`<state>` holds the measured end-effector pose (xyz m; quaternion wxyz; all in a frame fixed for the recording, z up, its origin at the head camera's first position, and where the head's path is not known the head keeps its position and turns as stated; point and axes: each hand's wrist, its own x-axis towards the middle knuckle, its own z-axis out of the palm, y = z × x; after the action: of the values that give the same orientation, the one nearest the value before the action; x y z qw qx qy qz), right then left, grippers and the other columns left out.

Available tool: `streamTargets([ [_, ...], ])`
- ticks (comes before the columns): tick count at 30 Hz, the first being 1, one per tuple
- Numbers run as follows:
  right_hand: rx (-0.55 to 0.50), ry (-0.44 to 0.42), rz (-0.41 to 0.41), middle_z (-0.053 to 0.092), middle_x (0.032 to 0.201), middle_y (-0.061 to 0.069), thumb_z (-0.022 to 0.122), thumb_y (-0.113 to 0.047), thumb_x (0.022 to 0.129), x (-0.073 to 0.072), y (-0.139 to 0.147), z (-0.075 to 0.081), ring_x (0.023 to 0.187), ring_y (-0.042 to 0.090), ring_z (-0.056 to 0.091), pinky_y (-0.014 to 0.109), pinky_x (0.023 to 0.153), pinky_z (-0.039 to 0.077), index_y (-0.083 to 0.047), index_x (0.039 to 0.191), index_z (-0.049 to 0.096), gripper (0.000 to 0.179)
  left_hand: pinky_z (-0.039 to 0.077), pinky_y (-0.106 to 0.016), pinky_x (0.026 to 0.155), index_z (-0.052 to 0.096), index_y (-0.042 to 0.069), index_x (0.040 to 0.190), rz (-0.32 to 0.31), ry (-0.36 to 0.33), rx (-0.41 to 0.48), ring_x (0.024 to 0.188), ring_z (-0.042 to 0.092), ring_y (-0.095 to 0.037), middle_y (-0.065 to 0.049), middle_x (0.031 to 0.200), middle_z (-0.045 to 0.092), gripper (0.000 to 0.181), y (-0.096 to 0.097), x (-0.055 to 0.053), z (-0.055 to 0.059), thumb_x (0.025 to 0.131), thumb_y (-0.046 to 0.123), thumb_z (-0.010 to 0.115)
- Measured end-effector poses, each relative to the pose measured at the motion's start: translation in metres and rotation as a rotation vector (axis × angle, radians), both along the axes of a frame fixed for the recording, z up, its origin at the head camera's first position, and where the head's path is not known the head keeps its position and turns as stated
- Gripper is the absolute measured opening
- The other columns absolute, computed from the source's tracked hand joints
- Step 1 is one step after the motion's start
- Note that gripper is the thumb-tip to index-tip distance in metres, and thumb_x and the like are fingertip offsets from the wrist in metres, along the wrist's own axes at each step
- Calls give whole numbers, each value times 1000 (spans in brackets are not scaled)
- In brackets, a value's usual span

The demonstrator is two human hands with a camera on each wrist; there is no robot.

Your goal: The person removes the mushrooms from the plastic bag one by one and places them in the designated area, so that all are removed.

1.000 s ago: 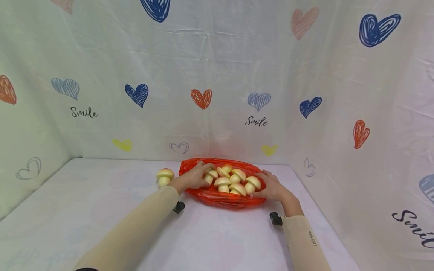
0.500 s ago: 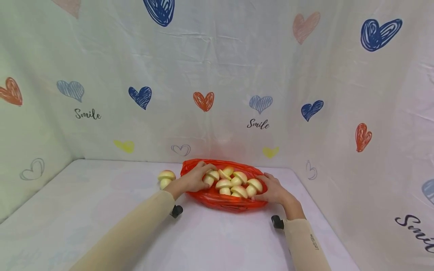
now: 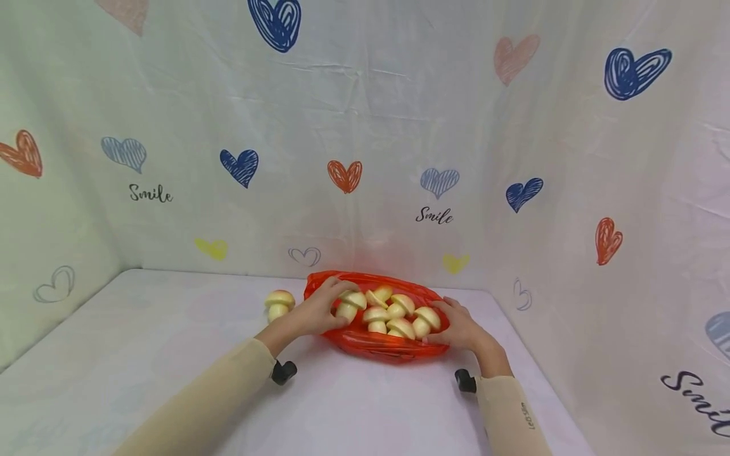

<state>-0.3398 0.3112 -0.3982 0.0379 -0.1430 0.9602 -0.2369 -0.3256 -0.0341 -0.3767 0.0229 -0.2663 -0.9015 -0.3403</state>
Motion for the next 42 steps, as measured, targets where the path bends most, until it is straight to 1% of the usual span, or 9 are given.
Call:
streamTargets([
  [4, -3, 6, -2, 18, 150, 25, 79, -46, 71, -1, 0, 0, 132, 48, 21, 70, 95, 32, -8, 142, 40, 89, 49, -32, 86, 50, 28, 130, -18, 26, 54, 106, 49, -21, -1, 120, 41, 54, -6, 8, 2, 82, 15, 72],
  [7, 0, 9, -1, 18, 150, 25, 79, -46, 71, -1, 1, 0, 132, 48, 21, 70, 95, 32, -7, 142, 40, 90, 49, -34, 88, 50, 27, 131, -20, 30, 72, 106, 49, -19, -1, 121, 41, 55, -12, 15, 3, 83, 14, 72],
  [12, 6, 11, -1, 18, 150, 25, 79, -47, 71, -2, 2, -2, 132, 48, 21, 69, 95, 32, -7, 142, 40, 90, 48, -35, 87, 50, 28, 131, -12, 28, 109, 107, 49, -21, 1, 120, 41, 55, -23, 24, 1, 83, 13, 72],
  [17, -10, 7, 5, 20, 150, 25, 79, -46, 71, -1, 2, -4, 132, 48, 21, 69, 96, 32, -7, 142, 41, 89, 48, -37, 86, 51, 30, 130, 14, 27, 156, 111, 46, -20, 3, 121, 42, 55, -35, 31, -3, 82, 13, 72],
  [21, -10, 8, 8, 21, 149, 25, 80, -45, 71, 0, 0, -5, 132, 47, 22, 68, 96, 32, -7, 142, 41, 89, 50, -34, 84, 52, 32, 128, 34, 32, 179, 113, 44, -20, 2, 123, 42, 55, -44, 36, -5, 81, 12, 73],
  [25, 0, 2, 3, 19, 150, 24, 79, -45, 72, 0, -1, -5, 133, 47, 21, 69, 96, 32, -7, 142, 41, 88, 52, -31, 77, 54, 30, 126, 48, 38, 204, 108, 47, -21, 0, 120, 43, 55, -50, 40, -3, 79, 7, 73],
  [29, -3, 4, 11, 19, 150, 25, 79, -46, 71, -1, -2, -4, 133, 48, 21, 69, 96, 31, -7, 142, 41, 89, 52, -28, 79, 55, 28, 126, 59, 36, 233, 106, 48, -18, 1, 121, 44, 57, -56, 42, -3, 78, 3, 72],
  [34, -11, 9, 12, 20, 150, 24, 80, -46, 71, -3, -1, -3, 132, 47, 22, 68, 96, 32, -7, 141, 42, 89, 53, -27, 80, 54, 24, 127, 55, 35, 264, 109, 47, -20, -2, 125, 43, 59, -64, 44, -4, 77, -2, 71],
  [42, -1, 12, 16, 20, 149, 25, 79, -46, 71, -4, 0, -4, 131, 48, 22, 69, 95, 33, -7, 141, 41, 89, 53, -28, 78, 54, 20, 128, 69, 75, 254, 106, 48, -20, -2, 122, 45, 58, -75, 43, -5, 78, -2, 72],
])
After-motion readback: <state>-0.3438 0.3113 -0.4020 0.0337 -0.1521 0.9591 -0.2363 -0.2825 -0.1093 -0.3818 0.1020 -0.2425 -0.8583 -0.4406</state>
